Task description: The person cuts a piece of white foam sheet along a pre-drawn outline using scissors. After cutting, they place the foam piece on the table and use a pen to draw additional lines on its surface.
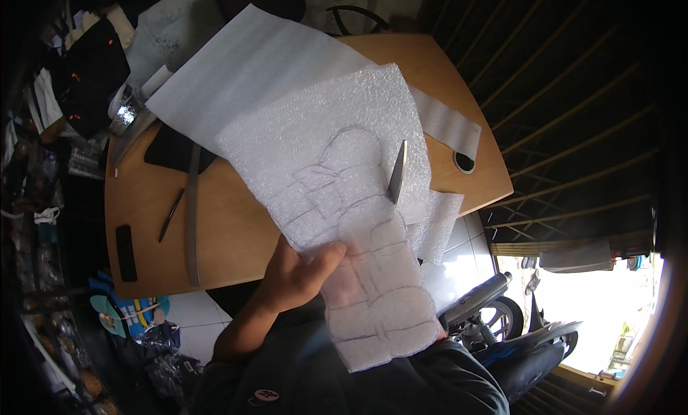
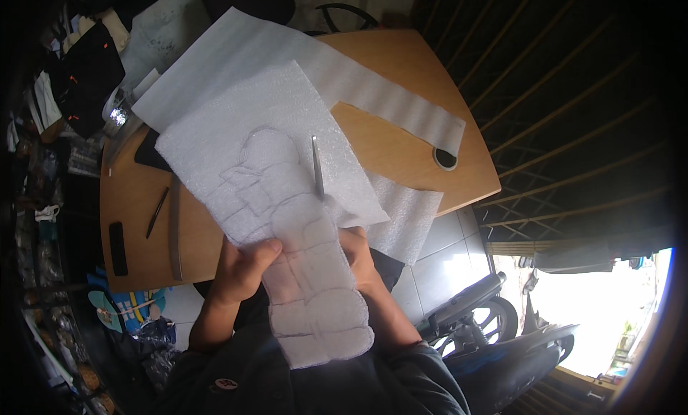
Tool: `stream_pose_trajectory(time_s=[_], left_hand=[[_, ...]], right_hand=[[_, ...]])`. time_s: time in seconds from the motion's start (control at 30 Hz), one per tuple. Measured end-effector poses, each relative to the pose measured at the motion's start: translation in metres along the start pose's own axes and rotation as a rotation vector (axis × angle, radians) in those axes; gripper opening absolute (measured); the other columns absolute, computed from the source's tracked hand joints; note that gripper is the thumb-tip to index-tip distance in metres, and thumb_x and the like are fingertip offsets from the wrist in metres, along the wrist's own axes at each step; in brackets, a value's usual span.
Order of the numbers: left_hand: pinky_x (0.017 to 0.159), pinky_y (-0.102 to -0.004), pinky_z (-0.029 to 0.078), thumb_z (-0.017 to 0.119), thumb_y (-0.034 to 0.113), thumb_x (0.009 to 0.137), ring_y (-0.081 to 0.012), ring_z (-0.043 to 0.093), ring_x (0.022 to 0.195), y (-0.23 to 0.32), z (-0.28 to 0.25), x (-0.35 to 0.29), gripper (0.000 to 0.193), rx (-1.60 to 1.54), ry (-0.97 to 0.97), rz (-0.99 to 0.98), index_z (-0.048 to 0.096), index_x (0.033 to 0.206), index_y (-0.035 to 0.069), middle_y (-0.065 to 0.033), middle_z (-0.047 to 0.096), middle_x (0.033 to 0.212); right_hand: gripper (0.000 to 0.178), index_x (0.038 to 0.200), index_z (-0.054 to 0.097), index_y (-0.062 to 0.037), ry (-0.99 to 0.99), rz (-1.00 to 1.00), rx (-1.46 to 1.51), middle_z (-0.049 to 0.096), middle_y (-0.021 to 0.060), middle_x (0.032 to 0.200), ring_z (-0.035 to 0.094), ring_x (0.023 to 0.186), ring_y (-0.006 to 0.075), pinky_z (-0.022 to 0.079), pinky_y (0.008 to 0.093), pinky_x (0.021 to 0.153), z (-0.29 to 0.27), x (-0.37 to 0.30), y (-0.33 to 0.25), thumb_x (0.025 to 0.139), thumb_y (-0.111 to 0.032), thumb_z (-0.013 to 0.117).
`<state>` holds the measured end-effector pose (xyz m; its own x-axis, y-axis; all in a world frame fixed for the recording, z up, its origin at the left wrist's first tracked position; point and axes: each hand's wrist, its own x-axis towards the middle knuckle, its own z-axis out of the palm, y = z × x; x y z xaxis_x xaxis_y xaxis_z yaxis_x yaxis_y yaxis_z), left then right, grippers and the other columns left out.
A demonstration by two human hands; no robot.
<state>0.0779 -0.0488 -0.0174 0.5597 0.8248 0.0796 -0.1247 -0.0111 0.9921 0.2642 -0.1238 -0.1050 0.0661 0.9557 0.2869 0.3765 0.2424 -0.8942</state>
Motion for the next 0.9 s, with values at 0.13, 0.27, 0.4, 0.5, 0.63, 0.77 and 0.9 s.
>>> stream_pose_trajectory(time_s=[0.13, 0.27, 0.4, 0.5, 0.63, 0.77, 0.9], left_hand=[[0.097, -0.0371, 0.042, 0.065, 0.013, 0.085, -0.0241, 0.052, 0.113, -0.001, -0.001, -0.001, 0.053, 0.0, 0.007, -0.011, 0.045, 0.13, -0.007, -0.0162, 0.053, 0.124], [0.098, -0.0378, 0.041, 0.066, 0.013, 0.084, -0.0247, 0.052, 0.114, -0.004, -0.004, 0.005, 0.056, 0.015, -0.01, 0.01, 0.044, 0.131, -0.007, -0.0165, 0.052, 0.125], [0.098, -0.0384, 0.041, 0.067, 0.013, 0.082, -0.0247, 0.052, 0.113, -0.003, -0.009, 0.005, 0.056, 0.063, -0.008, -0.019, 0.045, 0.13, -0.007, -0.017, 0.052, 0.125], [0.098, -0.0379, 0.042, 0.068, 0.013, 0.081, -0.0245, 0.053, 0.113, 0.007, -0.018, 0.012, 0.057, 0.038, -0.025, 0.007, 0.046, 0.13, -0.006, -0.017, 0.053, 0.124], [0.092, -0.0347, 0.046, 0.072, 0.014, 0.08, -0.0209, 0.059, 0.103, 0.004, -0.022, 0.023, 0.045, -0.215, 0.189, -0.023, 0.056, 0.117, -0.005, -0.013, 0.062, 0.108], [0.082, -0.0309, 0.05, 0.076, 0.012, 0.078, -0.0162, 0.064, 0.088, 0.028, -0.021, 0.036, 0.03, -0.255, 0.268, -0.069, 0.065, 0.101, -0.003, -0.0087, 0.068, 0.092], [0.075, -0.0295, 0.052, 0.078, 0.007, 0.076, -0.0152, 0.066, 0.081, 0.029, -0.023, 0.04, 0.026, -0.219, 0.291, -0.084, 0.067, 0.097, -0.003, -0.0094, 0.07, 0.089]], right_hand=[[0.042, 0.1, 0.07, 0.0025, -0.037, 0.117, 0.067, 0.073, 0.0128, 0.085, 0.071, 0.075, 0.0211, 0.051, 0.0316, 0.068, -0.004, 0.0, -0.005, 0.069, -0.025, 0.078], [0.045, 0.1, 0.07, 0.0023, 0.16, 0.169, 0.563, 0.072, 0.0131, 0.083, 0.071, 0.073, 0.0224, 0.05, 0.0311, 0.065, 0.009, 0.006, -0.004, 0.068, -0.029, 0.078], [0.043, 0.096, 0.068, 0.0028, 0.14, 0.165, 0.54, 0.068, 0.0127, 0.075, 0.068, 0.066, 0.0212, 0.047, 0.0307, 0.061, 0.003, 0.012, -0.007, 0.069, -0.03, 0.077], [0.039, 0.085, 0.064, 0.0026, 0.095, 0.023, 0.234, 0.058, 0.0119, 0.065, 0.059, 0.056, 0.0193, 0.042, 0.0314, 0.055, -0.011, 0.016, -0.012, 0.07, -0.031, 0.076], [0.041, 0.072, 0.053, 0.0006, -0.049, -0.001, 0.169, 0.042, 0.0091, 0.058, 0.042, 0.049, 0.015, 0.032, 0.0318, 0.048, -0.011, 0.016, 0.0, 0.072, -0.034, 0.074], [0.04, 0.071, 0.052, 0.0002, -0.053, 0.02, 0.26, 0.041, 0.0066, 0.057, 0.039, 0.051, 0.0104, 0.031, 0.0301, 0.047, -0.001, 0.02, -0.004, 0.074, -0.034, 0.074], [0.038, 0.071, 0.053, 0.0003, -0.063, 0.044, 0.264, 0.043, 0.0058, 0.056, 0.039, 0.052, 0.0091, 0.031, 0.029, 0.047, 0.005, 0.023, -0.008, 0.074, -0.031, 0.074]])
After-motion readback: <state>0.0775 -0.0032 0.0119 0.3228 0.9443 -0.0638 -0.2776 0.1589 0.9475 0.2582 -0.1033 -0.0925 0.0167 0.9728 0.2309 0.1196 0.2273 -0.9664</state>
